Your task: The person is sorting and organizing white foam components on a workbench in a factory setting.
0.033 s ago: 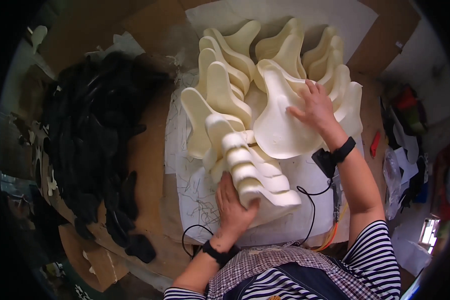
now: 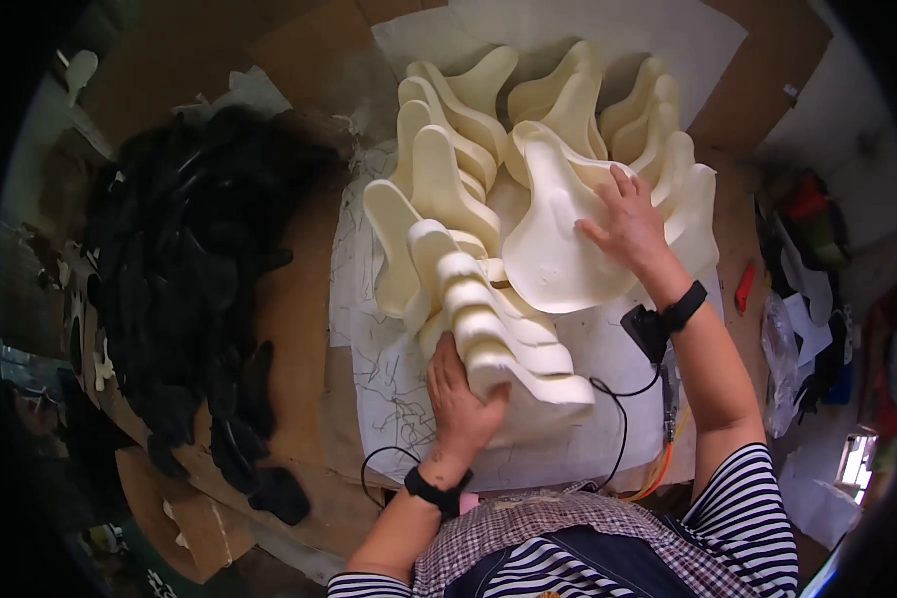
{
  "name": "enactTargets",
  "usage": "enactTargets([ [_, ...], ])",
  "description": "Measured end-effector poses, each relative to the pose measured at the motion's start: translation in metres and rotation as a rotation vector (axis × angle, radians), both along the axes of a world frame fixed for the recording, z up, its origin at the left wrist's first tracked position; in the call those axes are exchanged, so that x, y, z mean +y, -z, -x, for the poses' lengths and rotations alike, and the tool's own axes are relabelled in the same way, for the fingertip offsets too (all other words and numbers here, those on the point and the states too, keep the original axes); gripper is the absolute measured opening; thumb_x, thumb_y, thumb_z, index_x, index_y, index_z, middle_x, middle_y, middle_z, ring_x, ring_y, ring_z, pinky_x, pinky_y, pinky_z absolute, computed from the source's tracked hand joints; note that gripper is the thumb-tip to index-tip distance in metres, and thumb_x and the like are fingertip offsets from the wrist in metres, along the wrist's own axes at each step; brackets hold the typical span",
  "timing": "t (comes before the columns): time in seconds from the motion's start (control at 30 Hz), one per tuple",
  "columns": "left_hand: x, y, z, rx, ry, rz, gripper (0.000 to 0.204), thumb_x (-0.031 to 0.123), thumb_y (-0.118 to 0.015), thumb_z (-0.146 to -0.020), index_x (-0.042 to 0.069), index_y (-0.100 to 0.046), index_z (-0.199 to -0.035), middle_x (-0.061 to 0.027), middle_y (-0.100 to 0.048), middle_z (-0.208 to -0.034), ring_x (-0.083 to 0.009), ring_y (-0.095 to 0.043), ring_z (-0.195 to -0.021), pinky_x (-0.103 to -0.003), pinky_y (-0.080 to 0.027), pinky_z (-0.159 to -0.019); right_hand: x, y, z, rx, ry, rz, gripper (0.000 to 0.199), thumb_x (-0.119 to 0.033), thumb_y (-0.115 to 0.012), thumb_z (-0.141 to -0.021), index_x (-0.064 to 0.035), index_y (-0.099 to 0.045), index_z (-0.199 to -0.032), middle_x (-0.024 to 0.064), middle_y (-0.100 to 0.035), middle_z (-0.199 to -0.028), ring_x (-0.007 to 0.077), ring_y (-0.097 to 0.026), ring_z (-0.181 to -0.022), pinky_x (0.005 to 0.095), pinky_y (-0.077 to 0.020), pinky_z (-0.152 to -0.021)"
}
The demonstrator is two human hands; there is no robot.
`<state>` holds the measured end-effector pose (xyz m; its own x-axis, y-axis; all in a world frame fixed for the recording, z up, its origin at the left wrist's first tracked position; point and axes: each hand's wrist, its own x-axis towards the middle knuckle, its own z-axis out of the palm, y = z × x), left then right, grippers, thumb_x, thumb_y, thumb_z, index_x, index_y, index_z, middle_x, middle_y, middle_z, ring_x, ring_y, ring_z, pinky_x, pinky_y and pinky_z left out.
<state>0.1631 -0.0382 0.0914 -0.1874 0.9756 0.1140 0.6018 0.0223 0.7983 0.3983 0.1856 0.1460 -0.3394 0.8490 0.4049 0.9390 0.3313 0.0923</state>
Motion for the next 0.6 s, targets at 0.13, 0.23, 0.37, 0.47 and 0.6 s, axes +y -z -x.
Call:
enactTargets([
  [0.13, 0.031, -0.041, 0.052, -0.084, 0.032, -0.026, 0.058, 0.013, -0.067, -0.075, -0.002, -0.049, -0.128, -0.0188, -0.061, -0.105, -0.0314, -0.059, -0.088, -0.038, -0.048, -0.079, -0.027, -0.001, -0.02, 0.386, 0.115, 0.233, 0.03, -0.024, -0.064, -0.08, -0.0107, -0.062, -0.107, 0.0151, -0.062, -0.107, 0.0352, -0.057, -0.101, 0.045, -0.0476, -0.084],
  [0.23, 0.029, -0.064, 0.084, -0.065, 0.092, 0.024, 0.046, 0.01, -0.065, -0.076, 0.0, -0.057, -0.12, -0.0169, -0.064, -0.093, -0.0267, -0.061, -0.072, -0.035, -0.05, -0.067, -0.027, 0.014, -0.022, 0.573, 0.188, 0.368, 0.023, -0.021, -0.061, -0.082, -0.0083, -0.064, -0.101, 0.0171, -0.062, -0.1, 0.0376, -0.059, -0.094, 0.0463, -0.0484, -0.08],
  [0.37, 0.005, -0.037, 0.092, -0.064, 0.141, 0.015, 0.036, 0.008, -0.064, -0.077, 0.002, -0.062, -0.113, -0.0115, -0.062, -0.08, -0.0202, -0.057, -0.06, -0.031, -0.048, -0.059, -0.058, 0.046, -0.04, 0.587, 0.217, 0.282, 0.021, -0.018, -0.059, -0.08, -0.0068, -0.065, -0.098, 0.0186, -0.062, -0.097, 0.0392, -0.06, -0.091, 0.0466, -0.049, -0.079],
  [0.47, -0.03, -0.028, 0.076, -0.093, 0.072, 0.092, 0.036, 0.009, -0.065, -0.078, 0.002, -0.062, -0.112, -0.0083, -0.061, -0.078, -0.016, -0.056, -0.06, -0.029, -0.048, -0.059, -0.059, 0.024, -0.048, 0.494, 0.224, 0.432, 0.024, -0.019, -0.061, -0.078, -0.007, -0.064, -0.099, 0.0186, -0.062, -0.1, 0.0385, -0.06, -0.094, 0.0447, -0.0492, -0.082],
  [0.6, -0.036, -0.03, 0.069, -0.276, -0.1, 0.155, 0.04, 0.015, -0.071, -0.075, 0.003, -0.063, -0.113, -0.0039, -0.061, -0.083, -0.0124, -0.053, -0.06, -0.026, -0.048, -0.06, -0.022, -0.008, -0.057, 0.624, -0.062, 0.278, 0.045, -0.022, -0.071, -0.068, -0.0052, -0.06, -0.109, 0.0194, -0.06, -0.112, 0.0338, -0.059, -0.102, 0.0401, -0.048, -0.086],
])
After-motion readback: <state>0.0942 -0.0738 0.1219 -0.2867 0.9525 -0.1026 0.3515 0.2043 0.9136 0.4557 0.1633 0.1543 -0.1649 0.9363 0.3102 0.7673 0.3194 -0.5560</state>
